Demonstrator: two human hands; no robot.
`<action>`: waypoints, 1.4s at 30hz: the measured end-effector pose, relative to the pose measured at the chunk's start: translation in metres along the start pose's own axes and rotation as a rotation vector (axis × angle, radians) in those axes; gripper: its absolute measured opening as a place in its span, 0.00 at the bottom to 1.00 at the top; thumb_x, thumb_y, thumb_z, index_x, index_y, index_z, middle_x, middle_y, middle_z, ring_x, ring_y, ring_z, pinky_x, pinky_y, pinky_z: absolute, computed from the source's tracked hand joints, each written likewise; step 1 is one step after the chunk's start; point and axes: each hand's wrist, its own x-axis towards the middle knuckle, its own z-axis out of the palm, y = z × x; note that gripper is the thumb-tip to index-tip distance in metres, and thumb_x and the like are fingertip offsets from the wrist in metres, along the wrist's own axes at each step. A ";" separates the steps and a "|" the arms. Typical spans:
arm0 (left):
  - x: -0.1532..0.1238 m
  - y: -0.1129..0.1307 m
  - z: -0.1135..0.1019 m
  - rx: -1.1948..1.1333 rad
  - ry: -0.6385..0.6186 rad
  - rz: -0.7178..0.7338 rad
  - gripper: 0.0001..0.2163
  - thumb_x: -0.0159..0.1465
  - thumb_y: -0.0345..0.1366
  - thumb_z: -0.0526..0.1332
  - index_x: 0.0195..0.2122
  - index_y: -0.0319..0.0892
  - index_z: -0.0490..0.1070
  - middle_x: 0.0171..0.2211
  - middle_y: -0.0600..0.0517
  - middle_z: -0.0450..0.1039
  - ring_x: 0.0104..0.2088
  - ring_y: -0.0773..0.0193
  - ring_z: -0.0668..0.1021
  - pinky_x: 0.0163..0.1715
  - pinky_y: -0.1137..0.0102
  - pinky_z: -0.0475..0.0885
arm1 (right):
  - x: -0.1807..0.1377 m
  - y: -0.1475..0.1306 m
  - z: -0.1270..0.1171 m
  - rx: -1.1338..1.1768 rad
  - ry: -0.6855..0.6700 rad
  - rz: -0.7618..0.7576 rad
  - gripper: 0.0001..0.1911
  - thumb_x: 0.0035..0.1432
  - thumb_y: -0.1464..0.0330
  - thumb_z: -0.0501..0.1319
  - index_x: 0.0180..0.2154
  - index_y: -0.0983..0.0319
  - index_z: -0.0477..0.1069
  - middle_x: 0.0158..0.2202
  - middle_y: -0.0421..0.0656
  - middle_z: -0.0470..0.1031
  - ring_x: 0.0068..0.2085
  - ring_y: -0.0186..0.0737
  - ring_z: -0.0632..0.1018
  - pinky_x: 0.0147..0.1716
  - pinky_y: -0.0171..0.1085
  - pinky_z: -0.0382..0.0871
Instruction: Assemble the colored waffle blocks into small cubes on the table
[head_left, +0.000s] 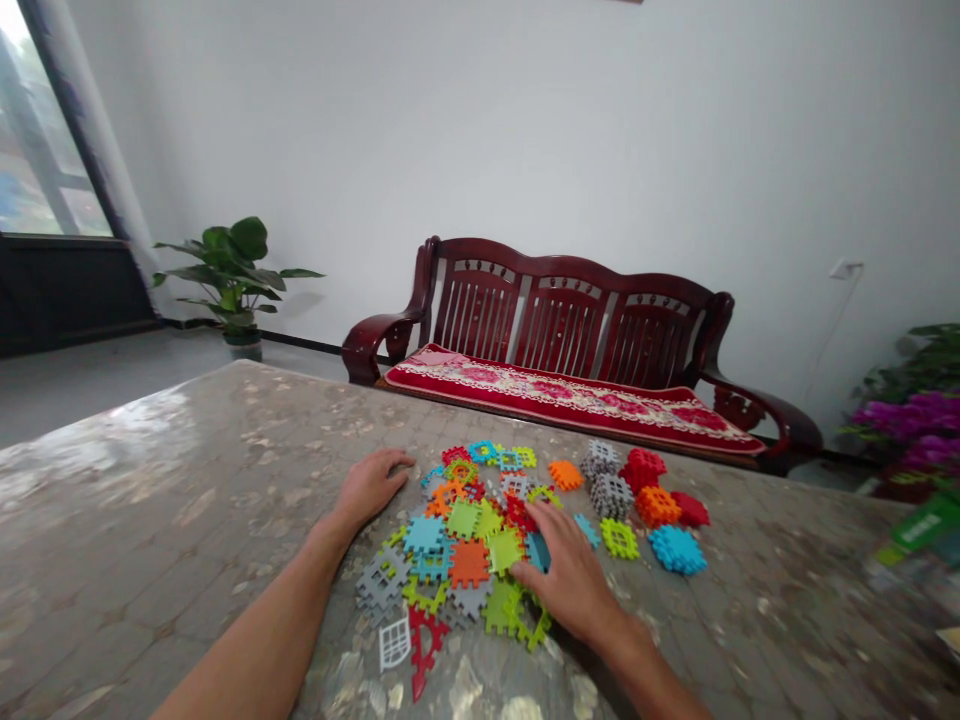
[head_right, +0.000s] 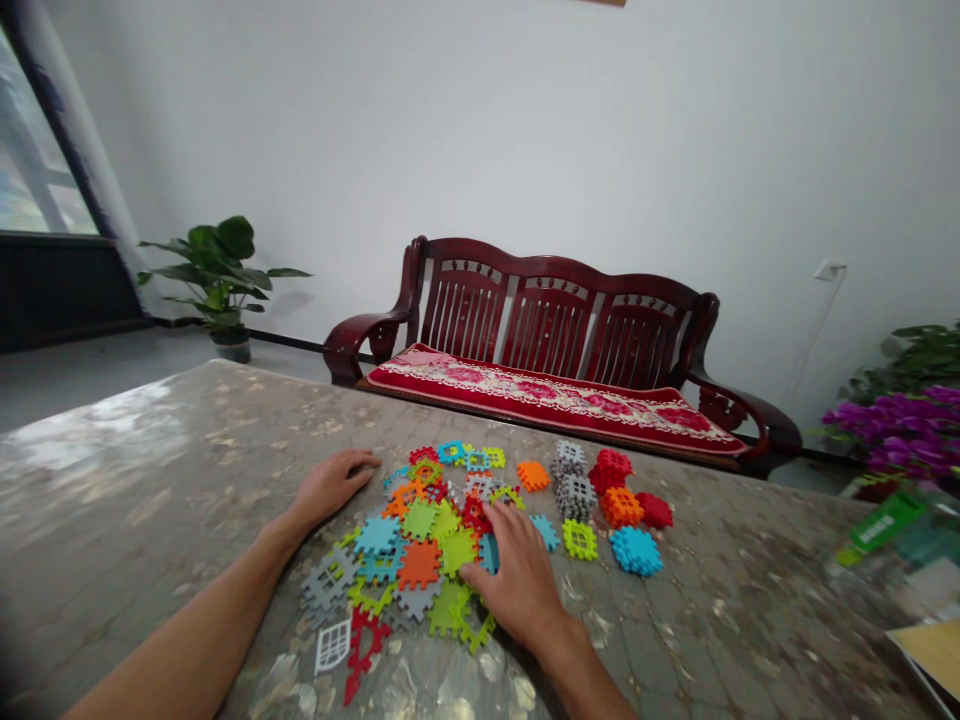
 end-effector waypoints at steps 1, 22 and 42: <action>0.000 -0.001 0.000 -0.001 -0.001 0.007 0.16 0.61 0.39 0.56 0.45 0.49 0.79 0.55 0.51 0.76 0.55 0.57 0.76 0.60 0.63 0.65 | -0.003 0.000 0.005 -0.014 0.000 -0.015 0.36 0.51 0.62 0.67 0.62 0.54 0.64 0.64 0.46 0.65 0.65 0.55 0.63 0.65 0.55 0.55; 0.000 0.004 -0.009 -0.254 -0.135 0.016 0.28 0.62 0.54 0.51 0.55 0.43 0.74 0.55 0.48 0.76 0.55 0.52 0.76 0.58 0.60 0.68 | -0.004 -0.043 0.024 -0.017 0.042 -0.087 0.38 0.55 0.58 0.66 0.65 0.53 0.59 0.67 0.47 0.60 0.68 0.56 0.57 0.66 0.59 0.49; 0.000 0.005 -0.008 -0.575 -0.067 -0.033 0.38 0.55 0.67 0.51 0.47 0.39 0.79 0.49 0.44 0.80 0.52 0.47 0.77 0.59 0.57 0.67 | 0.019 -0.116 0.075 -0.150 -0.163 -0.345 0.27 0.64 0.53 0.58 0.60 0.56 0.65 0.66 0.47 0.61 0.67 0.54 0.57 0.68 0.58 0.44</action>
